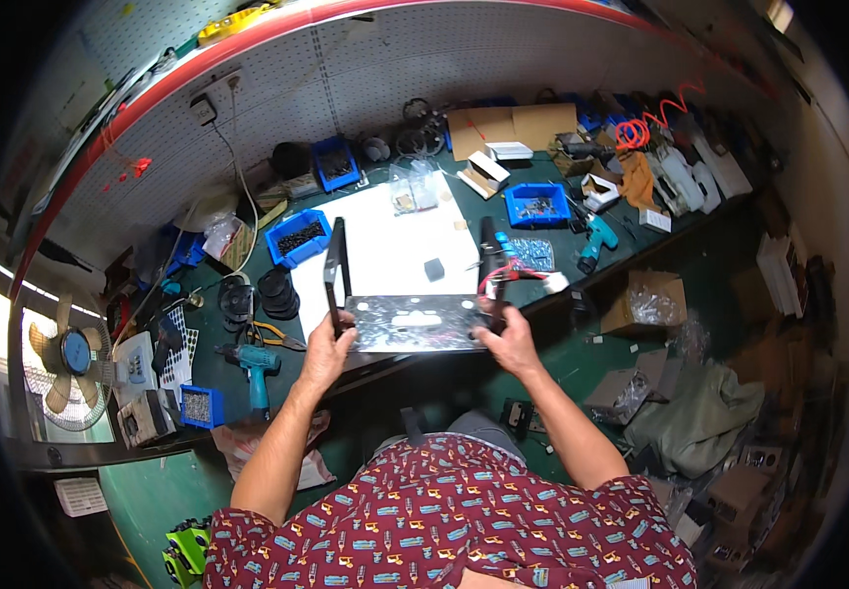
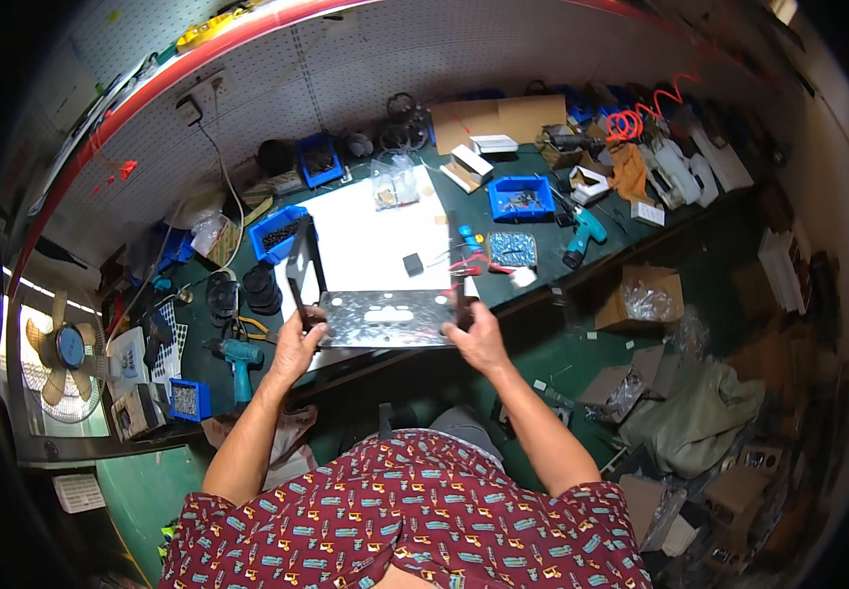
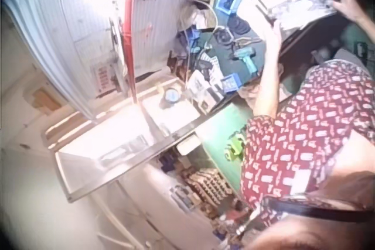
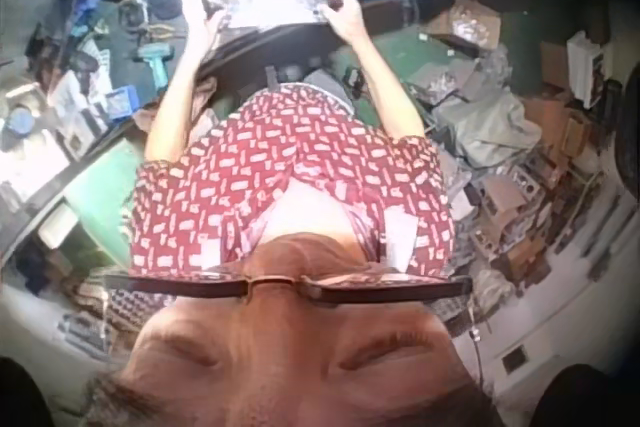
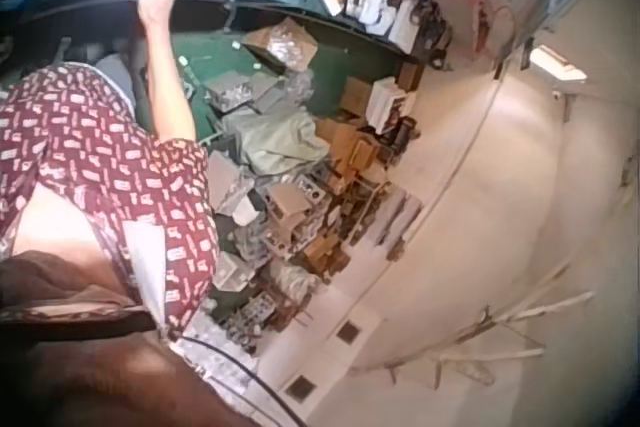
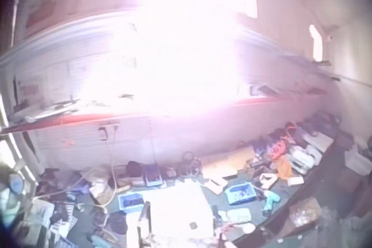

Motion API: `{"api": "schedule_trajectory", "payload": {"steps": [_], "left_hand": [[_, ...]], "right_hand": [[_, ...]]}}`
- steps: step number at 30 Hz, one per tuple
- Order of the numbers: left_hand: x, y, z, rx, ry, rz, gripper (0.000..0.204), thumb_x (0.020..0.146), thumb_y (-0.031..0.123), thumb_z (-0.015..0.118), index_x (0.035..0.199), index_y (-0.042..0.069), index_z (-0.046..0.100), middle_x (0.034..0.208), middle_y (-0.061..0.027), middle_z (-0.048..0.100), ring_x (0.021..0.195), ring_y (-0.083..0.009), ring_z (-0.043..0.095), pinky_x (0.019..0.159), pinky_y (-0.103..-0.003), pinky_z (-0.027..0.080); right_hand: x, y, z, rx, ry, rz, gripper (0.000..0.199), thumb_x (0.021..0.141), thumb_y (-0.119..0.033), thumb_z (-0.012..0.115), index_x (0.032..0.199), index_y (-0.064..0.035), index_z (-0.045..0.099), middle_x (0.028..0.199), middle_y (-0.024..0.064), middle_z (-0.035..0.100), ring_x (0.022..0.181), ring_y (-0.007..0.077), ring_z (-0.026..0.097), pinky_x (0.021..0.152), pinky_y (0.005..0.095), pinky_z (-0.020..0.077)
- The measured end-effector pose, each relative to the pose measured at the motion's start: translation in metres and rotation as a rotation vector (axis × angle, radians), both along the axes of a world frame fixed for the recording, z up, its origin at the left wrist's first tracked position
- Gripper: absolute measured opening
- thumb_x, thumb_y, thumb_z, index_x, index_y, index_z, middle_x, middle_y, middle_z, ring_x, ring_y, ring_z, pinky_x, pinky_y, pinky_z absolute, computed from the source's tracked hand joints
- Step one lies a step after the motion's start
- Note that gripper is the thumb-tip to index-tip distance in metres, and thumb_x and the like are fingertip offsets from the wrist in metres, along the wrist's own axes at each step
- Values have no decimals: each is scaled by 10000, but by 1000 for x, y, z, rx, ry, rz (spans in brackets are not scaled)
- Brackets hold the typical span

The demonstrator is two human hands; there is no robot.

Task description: The person uses a cordless drill to fasten screws into a metal plate, then places a green plastic casing over the plate and secures it. The person also handles a black plastic component and places it into a cardboard box.

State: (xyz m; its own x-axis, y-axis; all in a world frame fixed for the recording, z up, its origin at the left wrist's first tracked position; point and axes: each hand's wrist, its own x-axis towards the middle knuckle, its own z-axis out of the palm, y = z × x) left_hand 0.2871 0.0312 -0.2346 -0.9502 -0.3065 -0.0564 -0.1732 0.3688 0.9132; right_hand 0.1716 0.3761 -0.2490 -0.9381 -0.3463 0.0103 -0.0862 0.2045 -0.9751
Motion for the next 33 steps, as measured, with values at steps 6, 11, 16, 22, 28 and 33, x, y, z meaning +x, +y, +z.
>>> {"api": "schedule_trajectory", "payload": {"steps": [6, 11, 16, 22, 28, 33], "left_hand": [[32, -43, -110, -85, 64, 308, 233, 909, 49, 731, 1130, -1, 673, 955, -78, 705, 898, -164, 647, 831, -322, 521], [49, -38, -155, -154, -142, 399, 339, 898, 161, 750, 1207, 33, 692, 1062, -147, 736, 982, -282, 697, 910, -400, 540], [61, -31, -129, -20, -152, 533, 358, 930, 146, 747, 1247, -7, 676, 1074, -131, 732, 998, -216, 678, 915, -356, 528], [47, -13, -55, 12, -143, 658, 327, 935, 131, 761, 1207, -24, 666, 1016, -61, 726, 920, -145, 646, 856, -325, 530], [24, -6, -12, 26, -167, 708, 342, 977, 261, 734, 1169, -13, 669, 992, -75, 718, 896, -150, 630, 844, -326, 522], [32, -13, -31, 80, -246, 771, 435, 1058, 375, 588, 1159, -39, 675, 1045, -121, 723, 989, -215, 634, 929, -364, 491]], "right_hand": [[-31, -62, -80, 243, 204, 235, 555, 834, -70, 751, 1346, 24, 558, 1310, 252, 620, 1257, 402, 590, 1082, 433, 467], [-47, -35, -153, 370, 169, 530, 547, 898, -111, 648, 1433, -63, 547, 1362, 249, 588, 1291, 443, 535, 1104, 468, 440], [-88, 13, -99, 528, -30, 966, 345, 896, -110, 618, 1225, -7, 630, 1112, 254, 693, 1107, 419, 667, 1004, 448, 520], [-214, -9, -49, 377, -282, 748, 194, 932, -35, 587, 1026, 17, 750, 839, 119, 764, 737, 196, 738, 652, 334, 592], [-236, -133, -81, 945, 102, 614, 656, 859, -507, 749, 1305, -41, 628, 1266, 228, 657, 1186, 400, 651, 1002, 502, 513], [-223, -169, -118, 1088, 76, 753, 614, 817, -390, 765, 1273, -19, 592, 1273, 261, 625, 1174, 408, 651, 1005, 494, 525]]}}
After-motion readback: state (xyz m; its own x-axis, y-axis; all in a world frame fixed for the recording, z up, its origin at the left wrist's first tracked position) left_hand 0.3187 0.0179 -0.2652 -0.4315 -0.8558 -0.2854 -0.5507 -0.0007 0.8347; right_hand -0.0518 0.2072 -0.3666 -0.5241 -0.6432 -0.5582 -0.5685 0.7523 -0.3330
